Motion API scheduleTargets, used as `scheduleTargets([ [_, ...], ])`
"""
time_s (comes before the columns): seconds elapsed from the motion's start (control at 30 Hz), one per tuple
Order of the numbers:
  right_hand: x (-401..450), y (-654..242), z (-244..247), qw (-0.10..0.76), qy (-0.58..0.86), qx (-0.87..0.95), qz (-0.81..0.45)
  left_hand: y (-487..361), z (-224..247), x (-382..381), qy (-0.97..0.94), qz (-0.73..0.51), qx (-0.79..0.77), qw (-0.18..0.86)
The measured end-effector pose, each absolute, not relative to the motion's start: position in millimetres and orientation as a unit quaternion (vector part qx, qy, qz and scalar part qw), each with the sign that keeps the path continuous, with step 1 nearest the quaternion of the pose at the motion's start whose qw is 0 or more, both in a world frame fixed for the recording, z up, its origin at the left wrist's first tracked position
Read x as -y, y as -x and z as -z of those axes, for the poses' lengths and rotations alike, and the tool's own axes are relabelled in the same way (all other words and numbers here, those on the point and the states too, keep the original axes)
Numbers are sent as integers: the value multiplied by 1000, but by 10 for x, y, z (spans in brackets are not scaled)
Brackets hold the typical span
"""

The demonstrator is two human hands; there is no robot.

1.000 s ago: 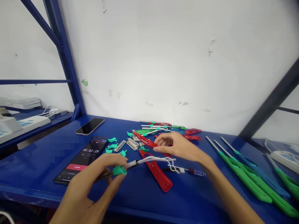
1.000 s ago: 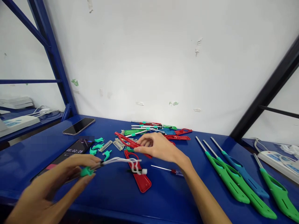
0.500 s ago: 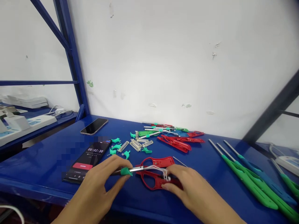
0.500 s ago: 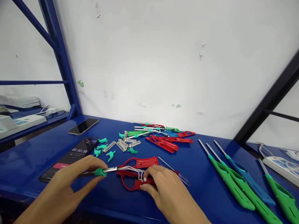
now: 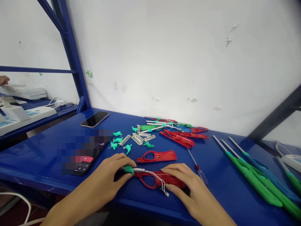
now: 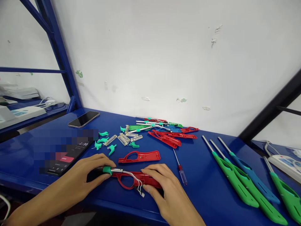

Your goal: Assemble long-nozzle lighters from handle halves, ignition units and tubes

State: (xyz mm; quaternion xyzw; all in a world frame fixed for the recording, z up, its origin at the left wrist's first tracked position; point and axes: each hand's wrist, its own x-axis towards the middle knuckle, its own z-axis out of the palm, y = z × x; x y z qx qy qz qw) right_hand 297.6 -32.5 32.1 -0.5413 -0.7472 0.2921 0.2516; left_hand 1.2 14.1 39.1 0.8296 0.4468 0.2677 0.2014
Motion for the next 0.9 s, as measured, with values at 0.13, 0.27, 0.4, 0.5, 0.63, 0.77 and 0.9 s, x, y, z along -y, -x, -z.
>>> scheduleTargets([
  [0.13, 322, -2980, -286, 251, 551, 740, -292, -26, -444, -130, -834, -262, -442, 202],
  [0.27, 322, -2992, -258, 243, 560, 738, -287, 4, -515, -125, -838, -262, -432, 206],
  [0.4, 330, -3014, -248, 237, 563, 742, -277, 52, -532, -120, -838, -268, -431, 200],
  [0.5, 322, -3024, -229, 231, 568, 741, -275, 64, -503, -127, -835, -247, -438, 224],
  [0.63, 292, -3023, -194, 233, 563, 742, -281, 61, -472, -144, -835, -247, -433, 233],
  [0.77, 287, -3026, -182, 238, 561, 742, -280, 65, -489, -152, -844, -234, -423, 233],
  [0.9, 306, -3032, -189, 239, 557, 749, -269, 89, -491, -129, -845, -204, -432, 239],
])
